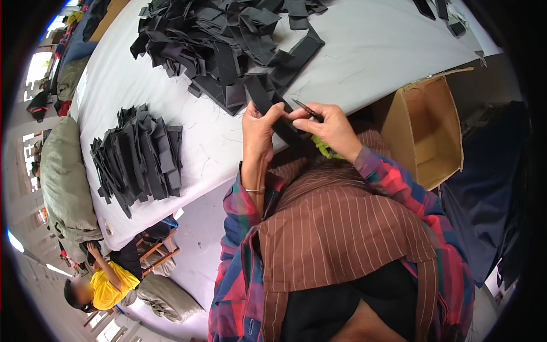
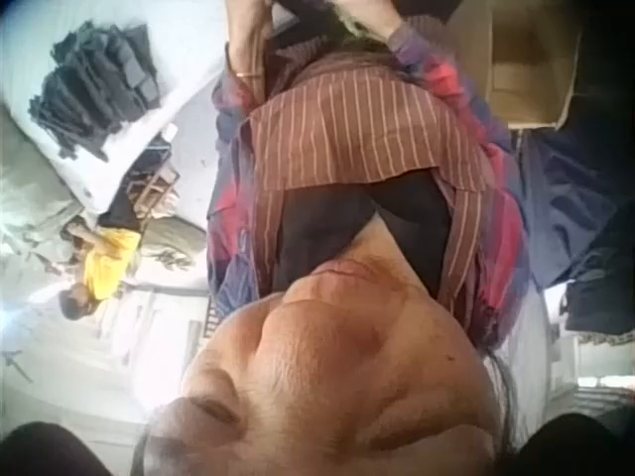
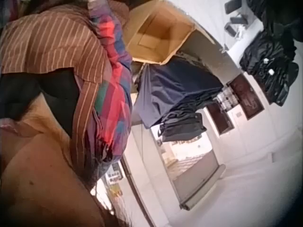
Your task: Trimming and preparing black fabric strips using small scissors.
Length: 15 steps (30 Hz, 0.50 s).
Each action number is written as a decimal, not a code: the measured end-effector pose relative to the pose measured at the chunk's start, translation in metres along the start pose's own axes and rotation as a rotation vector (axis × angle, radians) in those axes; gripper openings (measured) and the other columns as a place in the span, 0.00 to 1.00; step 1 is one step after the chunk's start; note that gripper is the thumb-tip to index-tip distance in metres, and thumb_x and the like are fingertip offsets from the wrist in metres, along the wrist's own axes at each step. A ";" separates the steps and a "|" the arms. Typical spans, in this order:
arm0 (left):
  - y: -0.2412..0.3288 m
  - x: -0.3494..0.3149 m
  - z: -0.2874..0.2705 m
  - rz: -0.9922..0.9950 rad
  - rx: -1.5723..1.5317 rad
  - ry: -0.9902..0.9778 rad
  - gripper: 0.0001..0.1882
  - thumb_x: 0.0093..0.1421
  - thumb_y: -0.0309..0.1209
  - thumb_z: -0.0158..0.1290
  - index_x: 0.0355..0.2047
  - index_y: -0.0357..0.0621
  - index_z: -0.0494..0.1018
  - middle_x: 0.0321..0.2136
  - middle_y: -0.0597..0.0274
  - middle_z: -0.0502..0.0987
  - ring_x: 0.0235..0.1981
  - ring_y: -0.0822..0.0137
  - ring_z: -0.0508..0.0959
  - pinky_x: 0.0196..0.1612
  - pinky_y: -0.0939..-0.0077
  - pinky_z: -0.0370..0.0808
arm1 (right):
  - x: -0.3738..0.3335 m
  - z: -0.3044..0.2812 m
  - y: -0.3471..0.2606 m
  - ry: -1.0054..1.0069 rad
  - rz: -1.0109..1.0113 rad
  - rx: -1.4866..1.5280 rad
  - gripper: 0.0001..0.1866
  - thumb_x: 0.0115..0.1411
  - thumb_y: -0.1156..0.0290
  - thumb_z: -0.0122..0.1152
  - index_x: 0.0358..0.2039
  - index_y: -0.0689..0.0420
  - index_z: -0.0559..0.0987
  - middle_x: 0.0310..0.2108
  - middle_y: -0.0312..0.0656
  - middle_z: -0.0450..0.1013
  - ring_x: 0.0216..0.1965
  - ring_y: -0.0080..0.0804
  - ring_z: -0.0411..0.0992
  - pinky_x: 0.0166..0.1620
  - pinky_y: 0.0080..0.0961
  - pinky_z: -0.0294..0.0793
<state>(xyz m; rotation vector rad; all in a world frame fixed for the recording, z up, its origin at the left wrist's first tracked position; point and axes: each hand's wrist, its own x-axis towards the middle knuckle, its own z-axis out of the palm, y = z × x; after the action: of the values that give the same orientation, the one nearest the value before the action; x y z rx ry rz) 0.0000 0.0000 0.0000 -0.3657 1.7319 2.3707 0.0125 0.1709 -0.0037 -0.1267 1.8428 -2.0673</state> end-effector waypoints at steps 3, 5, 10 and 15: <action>-0.003 0.005 0.001 -0.070 -0.013 -0.008 0.10 0.57 0.25 0.53 0.39 0.35 0.71 0.38 0.54 0.79 0.35 0.70 0.78 0.42 0.79 0.71 | -0.003 -0.022 -0.004 0.143 -0.136 -0.391 0.17 0.53 0.66 0.65 0.43 0.56 0.79 0.28 0.38 0.75 0.30 0.24 0.73 0.37 0.21 0.72; -0.007 0.005 0.003 -0.058 0.046 -0.011 0.13 0.56 0.23 0.50 0.42 0.33 0.69 0.39 0.52 0.79 0.37 0.68 0.79 0.45 0.77 0.71 | -0.009 -0.030 -0.012 0.206 -0.179 -0.457 0.16 0.54 0.63 0.65 0.42 0.54 0.79 0.31 0.40 0.76 0.33 0.31 0.75 0.37 0.25 0.73; -0.007 0.005 0.001 -0.054 0.059 -0.054 0.18 0.54 0.21 0.46 0.47 0.31 0.65 0.42 0.49 0.77 0.42 0.64 0.78 0.51 0.73 0.70 | -0.010 -0.045 -0.012 0.141 -0.242 -0.734 0.14 0.53 0.64 0.64 0.40 0.53 0.79 0.35 0.39 0.77 0.35 0.39 0.74 0.37 0.30 0.73; -0.009 0.008 0.001 -0.065 0.049 -0.090 0.20 0.54 0.20 0.45 0.49 0.31 0.63 0.44 0.48 0.76 0.44 0.63 0.78 0.53 0.72 0.69 | 0.000 -0.044 -0.003 0.080 -0.368 -0.915 0.10 0.51 0.65 0.64 0.34 0.50 0.80 0.31 0.34 0.75 0.31 0.36 0.72 0.35 0.31 0.67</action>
<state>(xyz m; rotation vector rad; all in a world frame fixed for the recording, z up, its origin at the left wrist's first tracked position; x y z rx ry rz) -0.0045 0.0040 -0.0105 -0.2987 1.7083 2.2598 -0.0019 0.2125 -0.0076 -0.6570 2.8372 -1.2432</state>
